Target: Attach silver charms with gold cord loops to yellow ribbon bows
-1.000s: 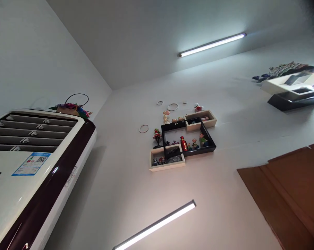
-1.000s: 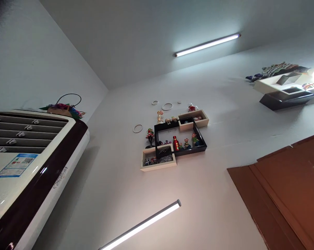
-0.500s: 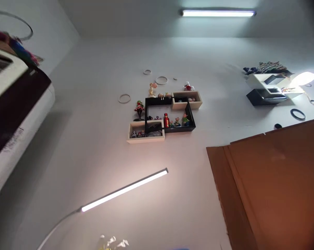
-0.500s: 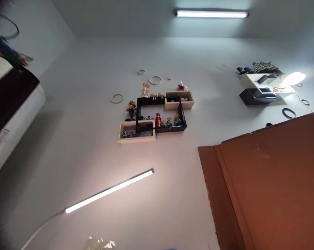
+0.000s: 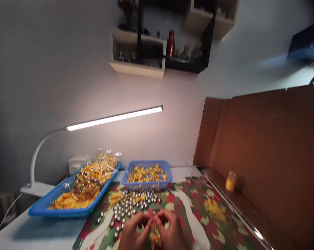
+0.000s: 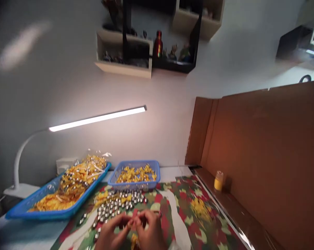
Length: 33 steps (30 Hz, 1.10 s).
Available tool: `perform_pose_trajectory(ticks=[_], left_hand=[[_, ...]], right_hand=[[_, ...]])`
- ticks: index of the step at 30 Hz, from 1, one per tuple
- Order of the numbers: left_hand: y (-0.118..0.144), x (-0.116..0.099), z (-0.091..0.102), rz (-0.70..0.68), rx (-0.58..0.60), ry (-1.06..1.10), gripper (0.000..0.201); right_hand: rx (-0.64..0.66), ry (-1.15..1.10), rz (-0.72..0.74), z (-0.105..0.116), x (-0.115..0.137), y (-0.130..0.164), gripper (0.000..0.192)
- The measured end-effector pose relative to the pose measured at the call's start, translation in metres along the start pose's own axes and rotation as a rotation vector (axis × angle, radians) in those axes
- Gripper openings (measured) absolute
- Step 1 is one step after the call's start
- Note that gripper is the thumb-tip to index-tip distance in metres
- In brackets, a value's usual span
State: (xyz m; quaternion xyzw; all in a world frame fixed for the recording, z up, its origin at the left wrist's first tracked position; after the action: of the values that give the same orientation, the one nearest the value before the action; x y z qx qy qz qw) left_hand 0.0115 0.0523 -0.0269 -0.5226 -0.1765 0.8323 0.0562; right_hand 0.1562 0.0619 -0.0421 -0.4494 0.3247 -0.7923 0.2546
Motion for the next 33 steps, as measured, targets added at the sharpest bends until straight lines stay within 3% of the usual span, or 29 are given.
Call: perform_pose_trajectory(ticks=[2, 9, 18, 26, 33], left_hand=[[-0.001, -0.005, 0.003, -0.01, 0.075, 0.04, 0.031], [-0.007, -0.007, 0.004, 0.175, 0.133, 0.126, 0.029], [-0.004, -0.009, 0.004, 0.23, 0.152, 0.219, 0.03], [-0.003, -0.006, 0.005, 0.22, 0.115, 0.182, 0.026], [-0.003, -0.009, 0.004, 0.219, 0.146, 0.169, 0.028]], right_hand=[[-0.042, -0.087, -0.071, 0.008, 0.007, 0.001, 0.014], [-0.017, -0.232, -0.212, 0.019, 0.013, -0.013, 0.015], [-0.024, -0.282, -0.258, 0.018, 0.019, -0.011, 0.014], [0.084, -0.006, 0.038, 0.031, 0.027, -0.019, 0.013], [0.135, -0.03, -0.024, 0.029, 0.024, -0.019, 0.012]])
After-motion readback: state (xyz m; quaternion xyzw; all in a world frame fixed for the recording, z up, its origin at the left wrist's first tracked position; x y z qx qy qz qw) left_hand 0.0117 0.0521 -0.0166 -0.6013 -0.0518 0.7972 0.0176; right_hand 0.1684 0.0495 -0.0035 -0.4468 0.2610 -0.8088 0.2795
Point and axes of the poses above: each hand's wrist, its own y-axis away from the middle knuckle, its own z-axis out of the back of the hand, x = y × z, the point moved 3 cm from there along -y, towards the middle knuckle, and after that the axes turned 14 degrees about z, right-handed, at the moved point
